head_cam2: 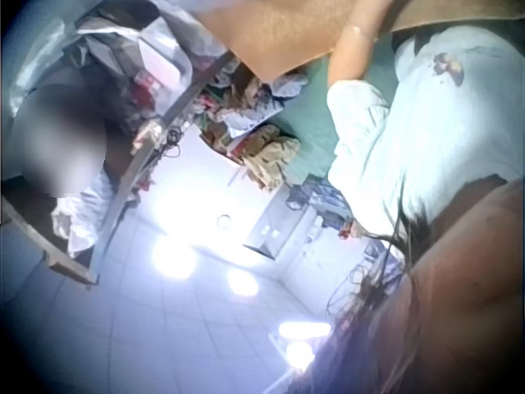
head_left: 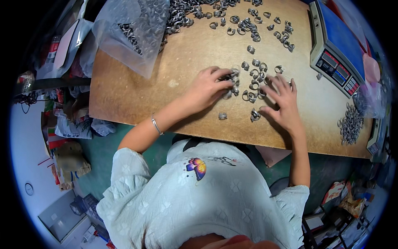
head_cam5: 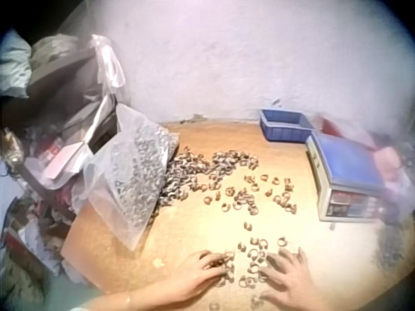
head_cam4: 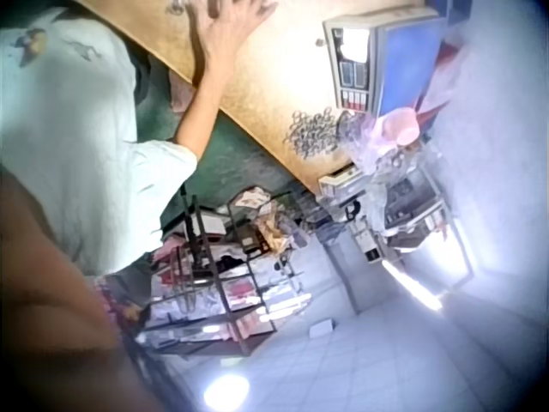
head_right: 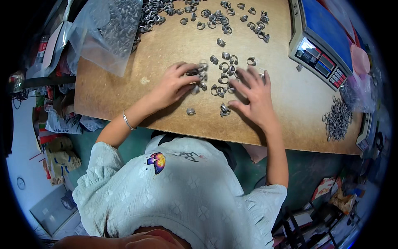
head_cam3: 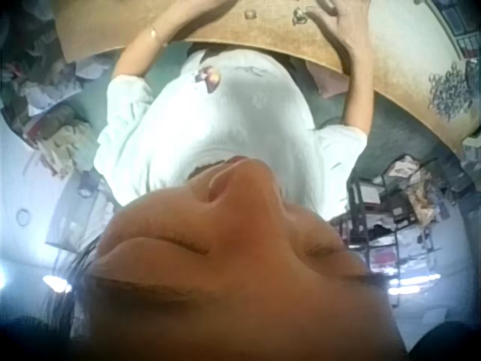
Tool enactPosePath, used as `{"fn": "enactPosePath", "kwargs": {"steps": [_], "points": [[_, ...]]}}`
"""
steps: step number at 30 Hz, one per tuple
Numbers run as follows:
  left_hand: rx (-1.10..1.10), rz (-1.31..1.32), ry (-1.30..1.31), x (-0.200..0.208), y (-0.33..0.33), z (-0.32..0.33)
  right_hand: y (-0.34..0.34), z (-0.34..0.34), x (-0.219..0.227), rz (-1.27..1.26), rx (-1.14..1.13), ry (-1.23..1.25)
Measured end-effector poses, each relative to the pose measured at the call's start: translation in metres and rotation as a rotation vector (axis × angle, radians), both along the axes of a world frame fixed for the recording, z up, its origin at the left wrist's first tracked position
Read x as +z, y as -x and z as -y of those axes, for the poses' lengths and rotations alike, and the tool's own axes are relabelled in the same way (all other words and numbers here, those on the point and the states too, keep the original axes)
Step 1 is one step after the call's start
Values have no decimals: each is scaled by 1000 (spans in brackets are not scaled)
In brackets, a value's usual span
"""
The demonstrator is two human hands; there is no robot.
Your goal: The person sorts small metal rings and clips on a wooden tabletop by hand, moving them into different piles and occasionally placing some into a large plastic bag.
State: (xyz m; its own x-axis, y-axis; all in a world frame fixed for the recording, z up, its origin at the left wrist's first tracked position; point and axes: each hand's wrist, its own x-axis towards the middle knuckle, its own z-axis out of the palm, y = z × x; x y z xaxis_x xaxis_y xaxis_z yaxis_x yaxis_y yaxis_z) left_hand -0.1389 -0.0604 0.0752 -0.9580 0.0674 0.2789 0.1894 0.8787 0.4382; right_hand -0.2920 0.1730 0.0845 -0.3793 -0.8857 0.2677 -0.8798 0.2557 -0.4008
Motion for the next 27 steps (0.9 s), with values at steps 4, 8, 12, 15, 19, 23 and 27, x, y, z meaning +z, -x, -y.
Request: {"fn": "enactPosePath", "kwargs": {"steps": [4,8,12,15,19,23,27], "points": [[216,-43,-478,-11,-11,11,-4,-9,-13,76,-40,99],[484,33,-1061,-16,-13,27,-1,-22,-23,324,-290,282],[431,10,-1670,-1,-5,39,3,-28,-32,603,-498,434],[430,-20,-1640,3,-6,53,8,-30,-34,584,-493,522],[565,5,-1337,7,-15,59,5,-36,-37,490,-467,471],[589,125,-1100,8,-28,64,7,-41,-39,435,-552,452],[416,16,-959,4,-30,59,15,-34,-34,477,-534,435]]}}
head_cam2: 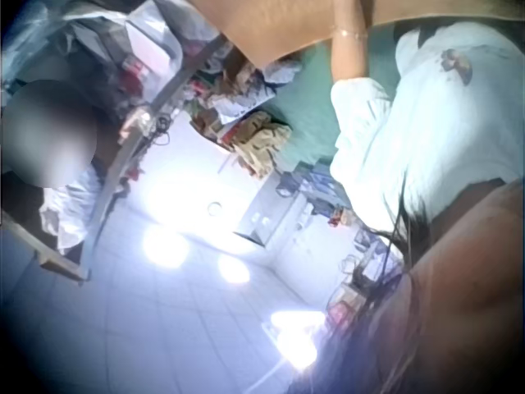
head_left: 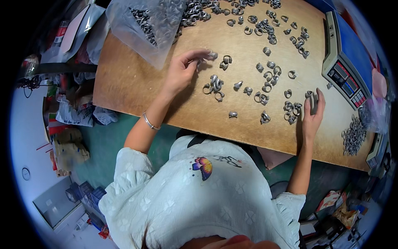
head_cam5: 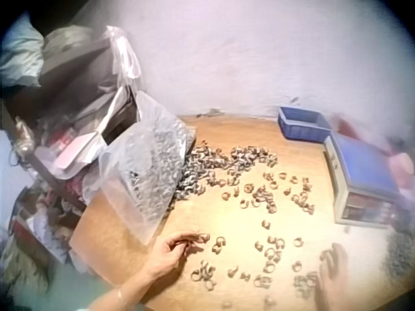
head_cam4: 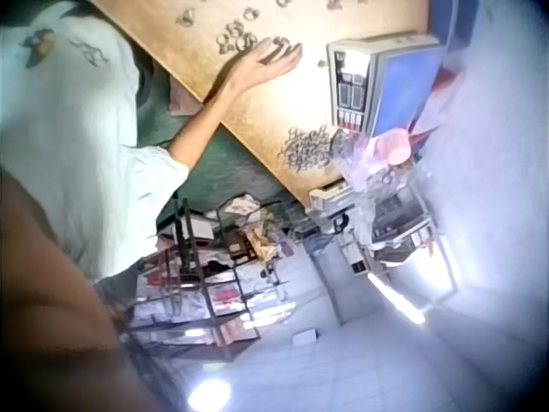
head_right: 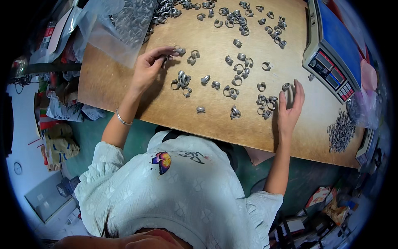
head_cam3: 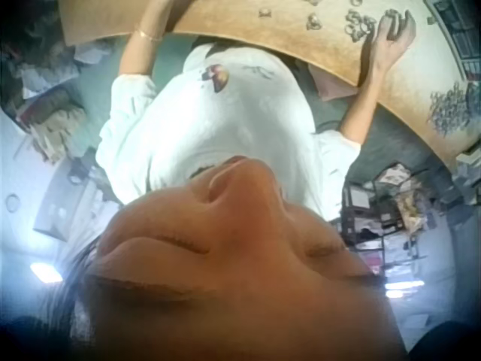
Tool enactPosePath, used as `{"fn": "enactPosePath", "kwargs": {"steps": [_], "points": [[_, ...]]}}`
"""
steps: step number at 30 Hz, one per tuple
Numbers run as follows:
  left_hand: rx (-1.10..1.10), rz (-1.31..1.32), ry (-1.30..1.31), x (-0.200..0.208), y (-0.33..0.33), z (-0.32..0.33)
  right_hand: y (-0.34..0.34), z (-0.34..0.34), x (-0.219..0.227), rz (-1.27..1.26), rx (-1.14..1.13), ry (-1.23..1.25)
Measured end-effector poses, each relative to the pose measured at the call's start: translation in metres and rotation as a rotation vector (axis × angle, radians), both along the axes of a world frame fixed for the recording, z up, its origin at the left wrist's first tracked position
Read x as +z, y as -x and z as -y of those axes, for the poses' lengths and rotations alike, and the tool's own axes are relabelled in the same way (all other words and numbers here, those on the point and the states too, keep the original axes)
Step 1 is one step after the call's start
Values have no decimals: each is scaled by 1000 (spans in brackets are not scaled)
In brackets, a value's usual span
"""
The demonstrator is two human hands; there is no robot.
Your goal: The person sorts small metal rings and clips on a wooden tabletop by hand, moving them into different piles and occasionally placing some into a large plastic bag.
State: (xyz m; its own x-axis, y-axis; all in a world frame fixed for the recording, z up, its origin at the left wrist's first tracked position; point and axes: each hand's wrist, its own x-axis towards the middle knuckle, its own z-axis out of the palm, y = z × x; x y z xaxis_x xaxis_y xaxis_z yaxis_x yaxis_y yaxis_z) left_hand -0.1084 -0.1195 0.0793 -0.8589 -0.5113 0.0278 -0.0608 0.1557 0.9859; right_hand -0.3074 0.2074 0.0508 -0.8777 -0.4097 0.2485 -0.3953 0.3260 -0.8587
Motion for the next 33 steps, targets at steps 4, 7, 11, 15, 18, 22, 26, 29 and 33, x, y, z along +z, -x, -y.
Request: {"fn": "enactPosePath", "kwargs": {"steps": [4,7,11,15,18,22,26,29,33], "points": [[48,58,-43,9,-4,-6,-1,-1,-3,68,196,-115],[56,9,-9,4,-14,-6,-22,6,11,-105,363,-265],[30,6,5,5,-21,-14,-43,15,19,-121,515,-256],[41,14,341,16,-36,-35,-50,19,21,-98,543,-189],[109,12,626,22,-51,-56,-49,16,27,-128,517,-217],[-319,438,-410,31,-80,-84,-52,30,27,-193,578,-282],[-678,427,-826,-21,-90,-125,-57,47,28,-264,675,-306],[-505,415,-1446,-56,-86,-142,-69,50,29,-302,676,-267],[-548,239,-1868,-84,-64,-158,-90,43,19,-321,640,-227]]}}
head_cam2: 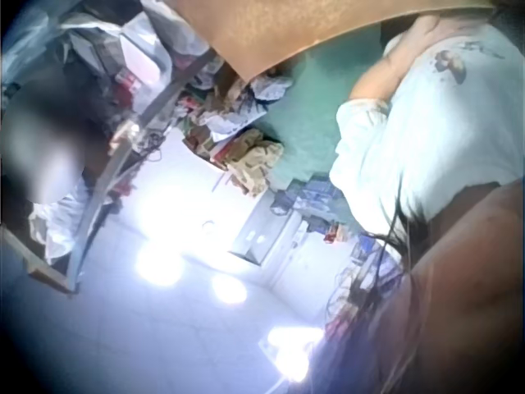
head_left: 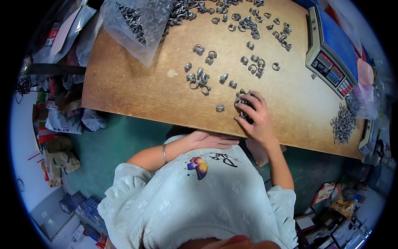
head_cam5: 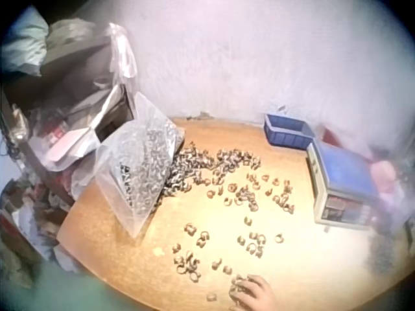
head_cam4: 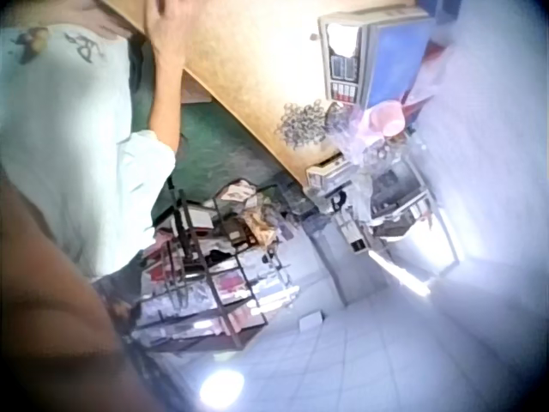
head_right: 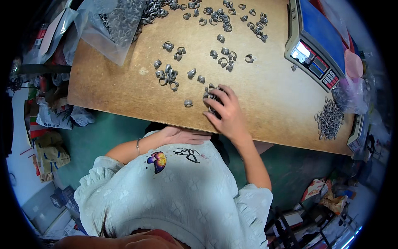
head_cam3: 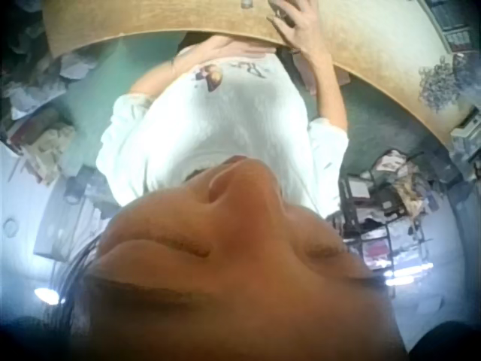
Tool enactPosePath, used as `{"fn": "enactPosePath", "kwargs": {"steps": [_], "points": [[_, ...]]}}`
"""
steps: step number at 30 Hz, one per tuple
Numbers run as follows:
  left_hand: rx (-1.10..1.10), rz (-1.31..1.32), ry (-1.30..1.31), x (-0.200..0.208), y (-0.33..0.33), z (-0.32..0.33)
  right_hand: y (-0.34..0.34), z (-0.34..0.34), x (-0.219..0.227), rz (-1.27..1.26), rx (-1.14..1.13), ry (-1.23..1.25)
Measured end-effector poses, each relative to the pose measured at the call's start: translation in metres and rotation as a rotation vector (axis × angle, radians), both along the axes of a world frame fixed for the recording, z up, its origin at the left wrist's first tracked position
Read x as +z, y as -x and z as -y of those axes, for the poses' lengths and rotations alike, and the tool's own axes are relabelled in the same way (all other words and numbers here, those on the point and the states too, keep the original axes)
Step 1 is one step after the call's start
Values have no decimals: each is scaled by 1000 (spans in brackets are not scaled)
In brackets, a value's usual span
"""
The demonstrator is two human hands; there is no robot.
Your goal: The person sorts small metal rings and clips on a wooden tabletop by hand, moving them into different piles and occasionally placing some into a large plastic bag.
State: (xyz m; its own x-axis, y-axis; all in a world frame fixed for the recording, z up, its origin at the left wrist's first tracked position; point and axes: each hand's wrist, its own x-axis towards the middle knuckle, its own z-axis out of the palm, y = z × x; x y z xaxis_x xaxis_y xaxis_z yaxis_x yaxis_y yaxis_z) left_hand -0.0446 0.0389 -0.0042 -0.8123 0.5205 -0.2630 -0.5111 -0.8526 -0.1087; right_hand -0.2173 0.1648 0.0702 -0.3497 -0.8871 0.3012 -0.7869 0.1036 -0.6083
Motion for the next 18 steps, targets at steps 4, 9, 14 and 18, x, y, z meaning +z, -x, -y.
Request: {"fn": "enactPosePath", "kwargs": {"steps": [4,9,14,18], "points": [[149,96,-324,-3,13,-17,-31,-14,-2,2,20,16],[199,42,-402,-19,4,-19,-69,-26,-4,-16,128,52],[111,100,-266,-55,-11,-18,-80,-35,-23,-12,307,150],[141,399,-168,-57,-14,-20,-76,-22,-12,133,312,270]]}}
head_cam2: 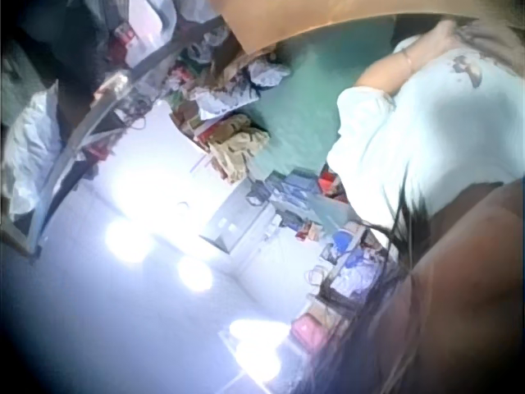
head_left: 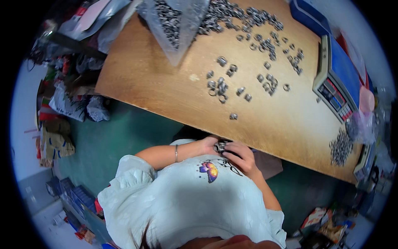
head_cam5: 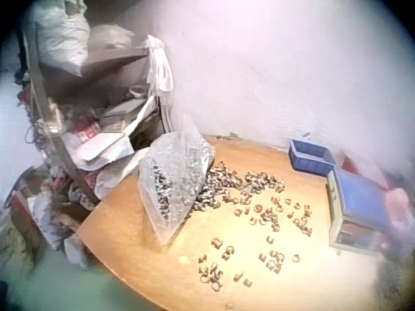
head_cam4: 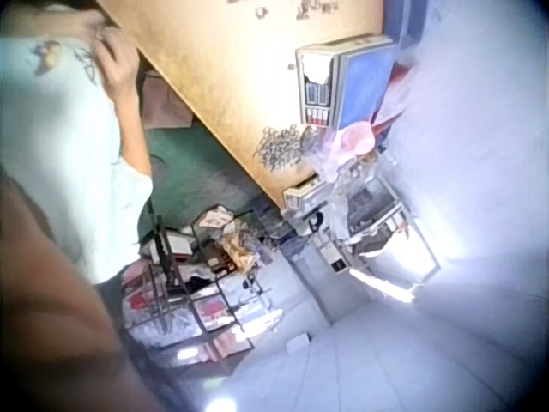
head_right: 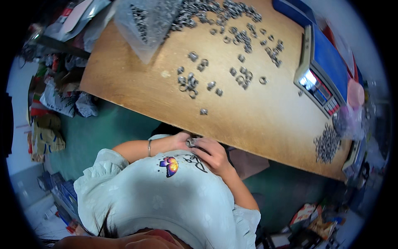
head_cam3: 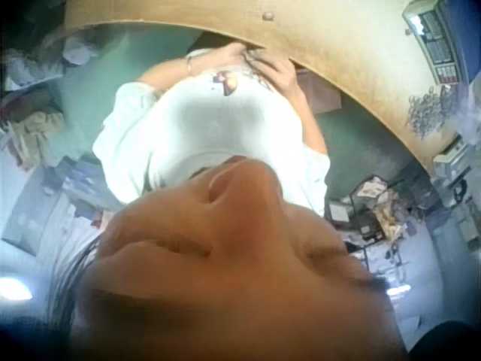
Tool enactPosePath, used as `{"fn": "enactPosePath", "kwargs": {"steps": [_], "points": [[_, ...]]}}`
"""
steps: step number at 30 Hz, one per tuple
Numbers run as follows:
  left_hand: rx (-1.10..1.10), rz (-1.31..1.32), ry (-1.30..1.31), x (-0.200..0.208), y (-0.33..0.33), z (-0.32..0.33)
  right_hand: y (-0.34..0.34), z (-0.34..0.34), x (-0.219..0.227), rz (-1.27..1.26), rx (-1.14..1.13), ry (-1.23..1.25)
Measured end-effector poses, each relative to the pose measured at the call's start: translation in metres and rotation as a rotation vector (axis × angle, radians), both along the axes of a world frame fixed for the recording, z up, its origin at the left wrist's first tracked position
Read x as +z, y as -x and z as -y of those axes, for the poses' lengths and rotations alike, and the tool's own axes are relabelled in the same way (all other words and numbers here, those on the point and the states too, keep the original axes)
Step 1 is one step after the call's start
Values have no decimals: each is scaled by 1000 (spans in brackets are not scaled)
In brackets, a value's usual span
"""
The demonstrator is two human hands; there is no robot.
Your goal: The person sorts small metal rings and clips on a wooden tabletop by hand, moving them into different piles and occasionally placing some into a large plastic bag.
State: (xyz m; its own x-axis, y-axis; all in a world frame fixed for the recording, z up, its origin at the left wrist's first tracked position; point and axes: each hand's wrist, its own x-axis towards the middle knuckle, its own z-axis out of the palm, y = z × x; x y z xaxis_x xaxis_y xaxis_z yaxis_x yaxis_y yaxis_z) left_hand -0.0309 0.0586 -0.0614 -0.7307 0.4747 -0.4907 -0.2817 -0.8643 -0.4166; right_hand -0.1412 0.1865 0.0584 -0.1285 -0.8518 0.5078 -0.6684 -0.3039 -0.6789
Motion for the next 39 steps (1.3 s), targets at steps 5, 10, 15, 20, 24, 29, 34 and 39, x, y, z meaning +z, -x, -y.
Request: {"fn": "enactPosePath", "kwargs": {"steps": [5,10,15,20,24,29,34,39], "points": [[-185,-50,285,51,-22,23,16,32,16,121,-212,-32],[24,167,226,101,-39,42,37,120,52,118,-138,-83],[293,42,279,161,-36,86,51,242,85,189,-291,-126],[700,-142,541,189,21,202,62,318,96,-47,-500,-254],[947,-96,833,203,96,318,83,318,99,-117,-530,-139],[1188,-27,1163,241,133,361,102,299,102,-105,-426,-29],[927,76,1580,241,92,294,125,249,85,378,-123,-144],[61,-608,2212,205,19,153,171,123,48,-104,-364,-120]]}}
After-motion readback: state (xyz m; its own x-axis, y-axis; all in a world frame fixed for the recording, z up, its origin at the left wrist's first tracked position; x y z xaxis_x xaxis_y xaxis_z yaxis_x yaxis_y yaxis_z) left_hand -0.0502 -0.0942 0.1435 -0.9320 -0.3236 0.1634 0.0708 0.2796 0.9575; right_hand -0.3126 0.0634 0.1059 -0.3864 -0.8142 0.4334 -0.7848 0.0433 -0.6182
